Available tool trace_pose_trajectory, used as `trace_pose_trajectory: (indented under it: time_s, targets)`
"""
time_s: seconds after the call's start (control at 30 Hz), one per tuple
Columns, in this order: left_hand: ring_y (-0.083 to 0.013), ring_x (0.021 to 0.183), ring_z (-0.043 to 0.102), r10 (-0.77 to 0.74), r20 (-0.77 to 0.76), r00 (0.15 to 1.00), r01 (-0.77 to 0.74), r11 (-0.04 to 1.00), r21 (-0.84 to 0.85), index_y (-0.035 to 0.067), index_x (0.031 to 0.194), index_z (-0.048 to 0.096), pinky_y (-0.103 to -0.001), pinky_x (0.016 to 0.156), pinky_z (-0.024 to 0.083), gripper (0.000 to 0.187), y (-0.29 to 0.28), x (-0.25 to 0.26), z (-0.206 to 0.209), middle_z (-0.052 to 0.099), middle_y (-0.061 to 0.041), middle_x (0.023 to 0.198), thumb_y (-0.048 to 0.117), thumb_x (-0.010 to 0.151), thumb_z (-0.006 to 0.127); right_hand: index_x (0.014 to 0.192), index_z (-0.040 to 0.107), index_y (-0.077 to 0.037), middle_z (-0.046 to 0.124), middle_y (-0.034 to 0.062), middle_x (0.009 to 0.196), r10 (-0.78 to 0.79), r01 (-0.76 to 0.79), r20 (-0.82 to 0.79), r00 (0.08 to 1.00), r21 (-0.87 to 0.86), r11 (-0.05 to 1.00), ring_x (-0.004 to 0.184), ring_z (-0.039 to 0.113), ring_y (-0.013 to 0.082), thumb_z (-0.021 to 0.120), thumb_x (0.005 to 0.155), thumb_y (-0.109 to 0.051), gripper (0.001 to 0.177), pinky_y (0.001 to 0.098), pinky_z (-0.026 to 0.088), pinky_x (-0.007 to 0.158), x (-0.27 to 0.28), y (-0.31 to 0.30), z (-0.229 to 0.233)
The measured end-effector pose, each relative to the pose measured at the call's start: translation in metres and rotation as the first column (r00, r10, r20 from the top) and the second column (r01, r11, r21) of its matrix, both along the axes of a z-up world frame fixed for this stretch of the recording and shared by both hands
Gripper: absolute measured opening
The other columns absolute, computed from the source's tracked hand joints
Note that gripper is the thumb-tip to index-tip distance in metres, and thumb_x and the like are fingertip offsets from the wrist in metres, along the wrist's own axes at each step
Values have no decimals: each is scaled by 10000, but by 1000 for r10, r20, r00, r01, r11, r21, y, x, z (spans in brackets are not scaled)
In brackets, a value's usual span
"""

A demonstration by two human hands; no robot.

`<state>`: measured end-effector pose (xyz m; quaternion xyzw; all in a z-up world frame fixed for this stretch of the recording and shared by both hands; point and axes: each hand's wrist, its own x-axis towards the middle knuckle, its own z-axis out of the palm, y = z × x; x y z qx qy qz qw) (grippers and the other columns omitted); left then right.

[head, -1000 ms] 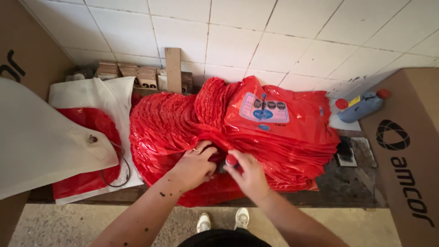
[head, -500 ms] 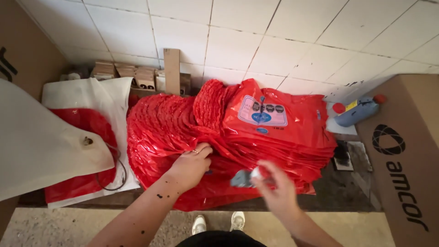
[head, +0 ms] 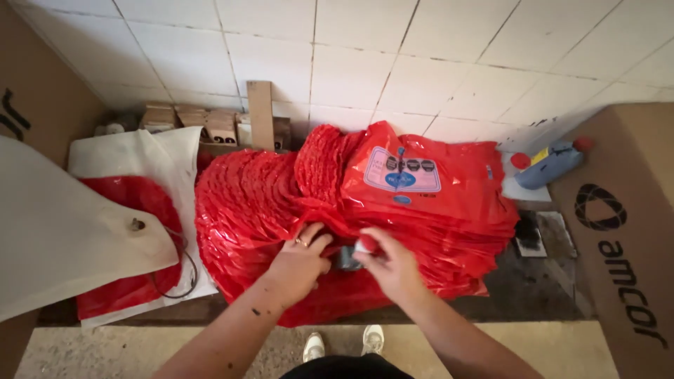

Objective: Stamping a stack of red plastic bags using a hand stamp and ink pad at a labeling station.

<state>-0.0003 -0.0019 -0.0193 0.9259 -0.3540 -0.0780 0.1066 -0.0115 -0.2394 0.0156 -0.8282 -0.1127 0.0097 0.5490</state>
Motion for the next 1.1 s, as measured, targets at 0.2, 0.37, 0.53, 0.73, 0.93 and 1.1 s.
trace_pose_trajectory:
  time_s: [0.2,0.37,0.53,0.73,0.93,1.1]
  targets:
    - [-406,1528,169,52,90,995,-54,998,16,183,866,818,-650,1149,277,144,-7,-1,-23,428,-116,1520,187,732,766,1314,681,-267,758,-45,1157,-503,472,-176,846,-192,861,961,710,105,741,860,-238,459,257,576,882,-15,-48,93]
    - [-386,1459,287,82,158,984,-65,992,-110,134,888,778,-611,1097,353,149,-4,6,-27,494,-123,1374,194,842,650,1287,714,-207,742,-24,1160,-483,447,-155,862,-217,868,905,684,102,755,841,-206,448,238,533,837,-33,-78,62]
    - [-322,1439,336,133,70,989,-124,985,-119,101,1038,692,-561,967,470,236,-6,7,-17,462,-115,1394,67,838,573,1277,674,-108,796,60,1100,-82,91,45,996,-250,964,909,808,126,745,883,-209,413,190,706,761,-52,-69,2]
    - [-318,1322,408,198,64,978,-176,950,-258,107,943,668,-565,982,426,176,-9,-6,-5,491,-100,1265,48,788,609,1266,630,-44,694,142,1153,100,115,519,849,-366,923,1026,686,296,744,931,-205,389,383,567,920,-46,-42,-23]
    - [-345,1503,213,87,-124,988,-122,941,-315,290,865,772,-632,1209,62,259,-14,-14,17,513,1,1396,69,828,641,1305,616,-142,741,108,1117,71,25,244,967,-368,930,1008,714,269,748,913,-306,445,370,541,913,-11,-44,-19]
    - [-340,1594,1,122,-139,983,-118,992,33,355,1064,732,-676,1234,-83,352,-25,-23,3,397,40,1537,451,749,855,1314,712,-124,760,166,1069,-340,339,0,941,60,939,986,716,222,828,845,-120,483,363,616,873,-9,-58,11]
